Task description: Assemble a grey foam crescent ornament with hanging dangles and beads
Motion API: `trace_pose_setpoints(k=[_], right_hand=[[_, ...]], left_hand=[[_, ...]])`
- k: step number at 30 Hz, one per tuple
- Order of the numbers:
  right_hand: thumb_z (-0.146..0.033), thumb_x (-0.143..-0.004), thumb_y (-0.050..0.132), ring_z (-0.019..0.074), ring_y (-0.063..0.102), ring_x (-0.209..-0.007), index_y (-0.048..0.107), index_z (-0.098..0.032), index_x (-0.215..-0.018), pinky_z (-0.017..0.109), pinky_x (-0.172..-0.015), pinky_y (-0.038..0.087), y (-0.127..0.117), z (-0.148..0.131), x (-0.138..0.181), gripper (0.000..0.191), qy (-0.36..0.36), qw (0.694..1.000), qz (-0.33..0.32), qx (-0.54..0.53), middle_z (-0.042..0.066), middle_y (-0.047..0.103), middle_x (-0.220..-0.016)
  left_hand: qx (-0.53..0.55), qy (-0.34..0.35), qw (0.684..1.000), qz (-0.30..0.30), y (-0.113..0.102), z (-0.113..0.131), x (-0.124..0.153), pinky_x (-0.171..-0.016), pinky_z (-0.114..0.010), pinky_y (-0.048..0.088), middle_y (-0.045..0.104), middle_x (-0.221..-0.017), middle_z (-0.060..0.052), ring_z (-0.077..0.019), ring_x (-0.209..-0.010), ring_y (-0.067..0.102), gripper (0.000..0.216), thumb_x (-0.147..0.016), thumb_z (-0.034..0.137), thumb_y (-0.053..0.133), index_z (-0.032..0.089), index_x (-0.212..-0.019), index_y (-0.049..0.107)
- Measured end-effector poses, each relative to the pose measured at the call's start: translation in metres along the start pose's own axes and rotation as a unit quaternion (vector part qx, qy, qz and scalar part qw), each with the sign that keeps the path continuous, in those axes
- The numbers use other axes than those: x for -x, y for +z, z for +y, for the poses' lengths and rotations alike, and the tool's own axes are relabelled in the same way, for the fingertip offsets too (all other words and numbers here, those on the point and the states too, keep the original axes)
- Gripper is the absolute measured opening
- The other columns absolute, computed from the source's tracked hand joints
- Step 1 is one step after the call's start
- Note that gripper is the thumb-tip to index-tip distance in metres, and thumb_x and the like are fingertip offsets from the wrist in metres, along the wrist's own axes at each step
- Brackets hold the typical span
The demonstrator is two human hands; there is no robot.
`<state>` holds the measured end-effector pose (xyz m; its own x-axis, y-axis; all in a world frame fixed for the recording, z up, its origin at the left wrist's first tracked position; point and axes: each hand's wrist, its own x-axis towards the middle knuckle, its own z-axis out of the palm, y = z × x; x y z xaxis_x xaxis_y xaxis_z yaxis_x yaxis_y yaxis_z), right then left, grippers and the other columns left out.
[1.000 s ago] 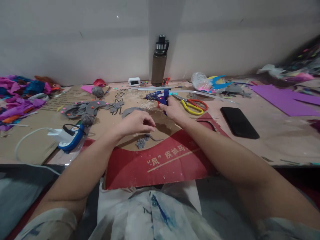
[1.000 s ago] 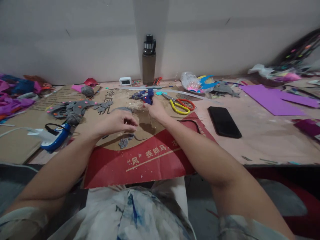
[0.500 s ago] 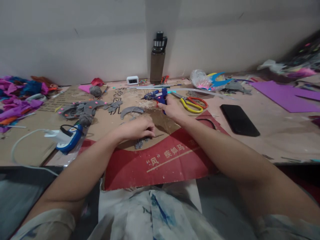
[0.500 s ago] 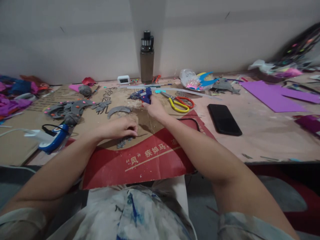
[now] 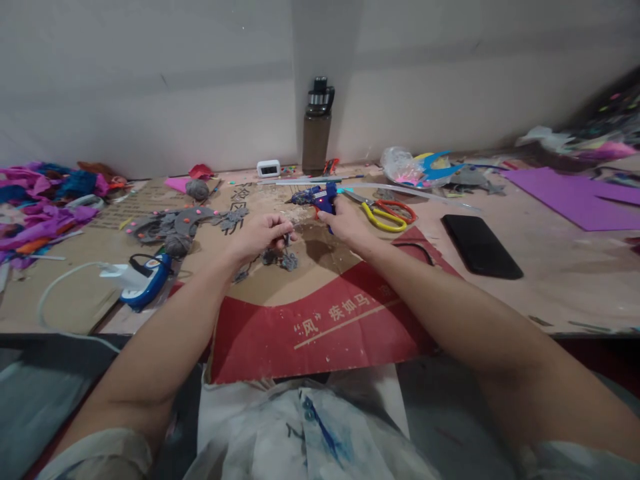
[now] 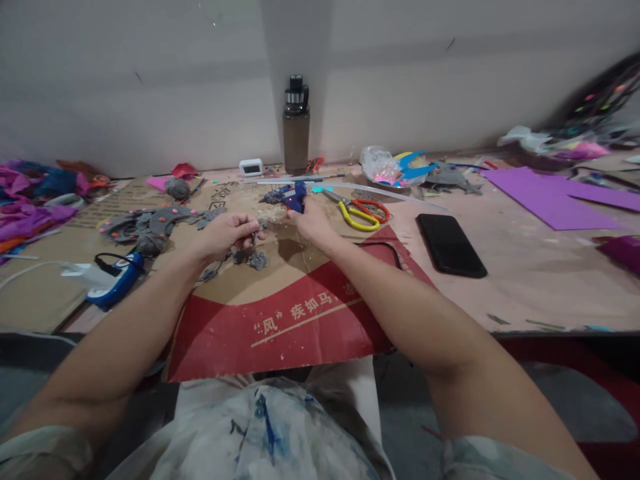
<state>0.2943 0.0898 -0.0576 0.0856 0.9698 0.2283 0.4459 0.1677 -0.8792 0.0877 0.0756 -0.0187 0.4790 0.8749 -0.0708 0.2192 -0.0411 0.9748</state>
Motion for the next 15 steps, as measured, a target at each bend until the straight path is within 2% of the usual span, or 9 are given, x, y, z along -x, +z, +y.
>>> trace_pose_setpoints(k=[4,8,12,15], right_hand=[[-0.026,-0.073,0.055,0.0218,0.057,-0.087,0.056,-0.017,-0.095,0.041,-0.085,0.045,0.002,0.0,0.0,0.023,0.022,1.0,0.009,0.0,0.007,0.062,-0.093],[-0.027,-0.074,0.055,0.021,0.057,-0.081,0.055,-0.018,-0.092,0.042,-0.081,0.047,0.004,0.007,-0.004,0.02,0.047,0.999,0.008,-0.018,0.006,0.06,-0.086],[-0.025,-0.073,0.056,0.0213,0.058,-0.082,0.055,-0.017,-0.092,0.042,-0.081,0.047,0.005,0.012,-0.008,0.02,0.042,0.999,0.008,-0.016,0.006,0.06,-0.085],[-0.024,-0.073,0.056,0.022,0.058,-0.084,0.055,-0.016,-0.092,0.042,-0.082,0.047,0.006,0.012,-0.008,0.02,0.038,0.999,0.007,-0.013,0.007,0.06,-0.086]], left_hand=[[0.072,0.055,0.996,0.005,-0.005,0.008,0.001,-0.047,-0.017,0.037,0.068,-0.074,-0.004,-0.0043,-0.049,0.049,0.026,-0.078,0.038,0.068,0.014,-0.07,0.062],[0.163,0.114,0.978,0.066,-0.013,0.019,0.005,-0.058,-0.019,0.045,0.066,-0.073,-0.002,-0.0079,-0.063,0.059,0.028,-0.075,0.04,0.072,0.015,-0.071,0.059],[0.198,0.119,0.965,0.125,-0.02,0.024,0.005,-0.057,-0.018,0.046,0.064,-0.07,-0.001,-0.0072,-0.06,0.058,0.023,-0.08,0.035,0.068,0.016,-0.074,0.057],[0.21,0.115,0.96,0.147,-0.023,0.025,0.005,-0.058,-0.018,0.047,0.063,-0.067,0.001,-0.0067,-0.057,0.057,0.021,-0.083,0.033,0.064,0.016,-0.074,0.056]])
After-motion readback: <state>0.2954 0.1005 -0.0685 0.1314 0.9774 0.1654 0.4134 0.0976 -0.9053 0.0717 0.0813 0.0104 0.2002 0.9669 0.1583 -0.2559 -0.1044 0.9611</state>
